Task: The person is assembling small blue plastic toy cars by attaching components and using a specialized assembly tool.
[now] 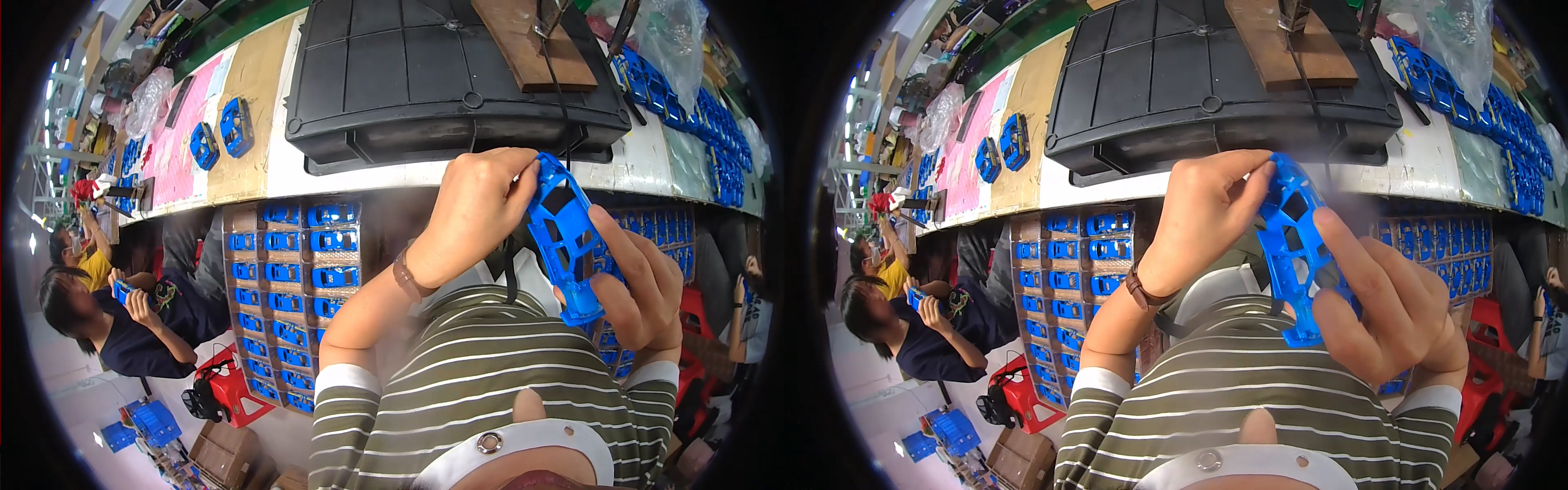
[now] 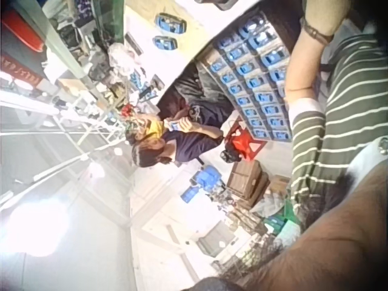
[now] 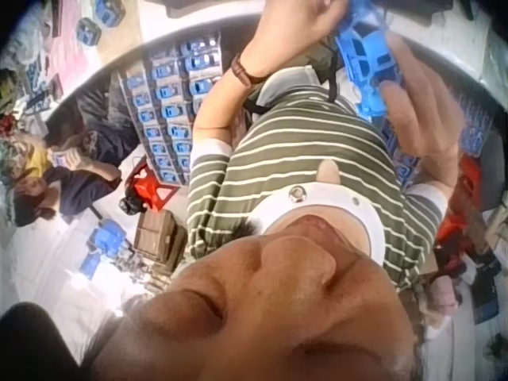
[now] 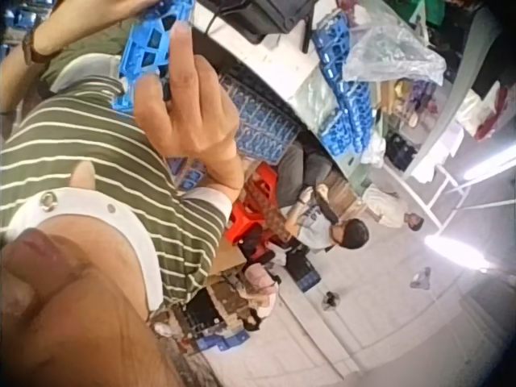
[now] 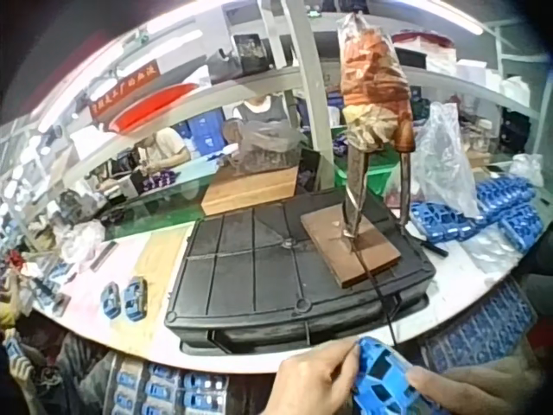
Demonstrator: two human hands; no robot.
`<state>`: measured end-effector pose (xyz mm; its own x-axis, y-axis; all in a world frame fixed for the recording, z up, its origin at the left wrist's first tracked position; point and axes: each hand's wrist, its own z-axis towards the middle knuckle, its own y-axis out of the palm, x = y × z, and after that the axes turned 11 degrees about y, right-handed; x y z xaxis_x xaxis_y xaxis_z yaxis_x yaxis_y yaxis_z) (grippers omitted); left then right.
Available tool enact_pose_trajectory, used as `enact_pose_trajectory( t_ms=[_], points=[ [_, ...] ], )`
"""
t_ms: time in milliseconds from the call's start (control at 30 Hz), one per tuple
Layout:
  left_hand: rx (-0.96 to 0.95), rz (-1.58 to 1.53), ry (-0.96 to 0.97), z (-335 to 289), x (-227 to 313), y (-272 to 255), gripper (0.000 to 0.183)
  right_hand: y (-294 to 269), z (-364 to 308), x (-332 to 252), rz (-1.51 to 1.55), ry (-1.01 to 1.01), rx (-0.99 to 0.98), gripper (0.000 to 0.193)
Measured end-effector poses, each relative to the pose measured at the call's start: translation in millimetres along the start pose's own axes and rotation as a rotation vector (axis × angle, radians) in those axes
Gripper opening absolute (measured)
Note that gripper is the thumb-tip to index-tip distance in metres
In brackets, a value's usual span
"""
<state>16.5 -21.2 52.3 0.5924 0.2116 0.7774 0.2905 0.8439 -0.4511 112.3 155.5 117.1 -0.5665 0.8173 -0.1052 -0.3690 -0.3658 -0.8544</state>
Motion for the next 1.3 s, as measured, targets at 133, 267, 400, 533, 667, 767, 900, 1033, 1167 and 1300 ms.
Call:
enact_pose_trajectory(
  t_ms=[133, 267, 400, 533, 667, 767, 900, 1033, 1167, 1300],
  points=[
    [0.049, -0.008, 0.047, -5.5, -2.3, -7.5, 0.014, 0.3, 0.3, 0.7, 0.012, 0.010, 0.011, 0.031],
    [0.293, 0.121, 0.072, -10.2, -11.7, -17.3, 0.010, -0.8, -0.1, 3.9, 0.030, 0.045, 0.058, 0.033],
    [0.471, 0.172, 0.070, -15.3, -23.1, -25.3, 0.004, 1.7, 2.6, 2.7, 0.039, 0.079, 0.005, 0.036],
    [0.393, -0.074, -0.322, -35.5, -21.0, -32.9, 0.020, 0.9, 1.5, -2.5, 0.126, 0.098, -0.058, 0.038],
    [0.022, -0.600, -0.175, -42.4, -13.0, -41.7, 0.032, 9.3, 7.7, -15.1, 0.181, 0.023, -0.130, 0.044],
    [0.116, -0.638, 0.043, -65.7, -27.2, -37.6, 0.020, 29.9, 13.7, -13.1, 0.312, -0.099, -0.108, 0.042],
    [-0.084, -1.550, -0.364, -83.7, -28.5, -65.9, 0.053, 40.8, 20.2, -5.7, 0.406, -0.161, -0.150, 0.046],
    [-0.040, -1.778, -0.568, -100.1, -30.4, -85.5, 0.063, 56.8, 42.6, -18.5, 0.387, -0.319, -0.181, 0.044],
    [0.121, -1.682, -0.527, -119.3, -23.7, -107.8, 0.060, 78.7, 71.4, -21.7, 0.504, -0.447, -0.238, 0.052],
    [0.227, -1.393, -0.382, -140.4, -10.8, -138.1, 0.059, 91.7, 89.2, -24.9, 0.534, -0.454, -0.184, 0.078]
  ],
)
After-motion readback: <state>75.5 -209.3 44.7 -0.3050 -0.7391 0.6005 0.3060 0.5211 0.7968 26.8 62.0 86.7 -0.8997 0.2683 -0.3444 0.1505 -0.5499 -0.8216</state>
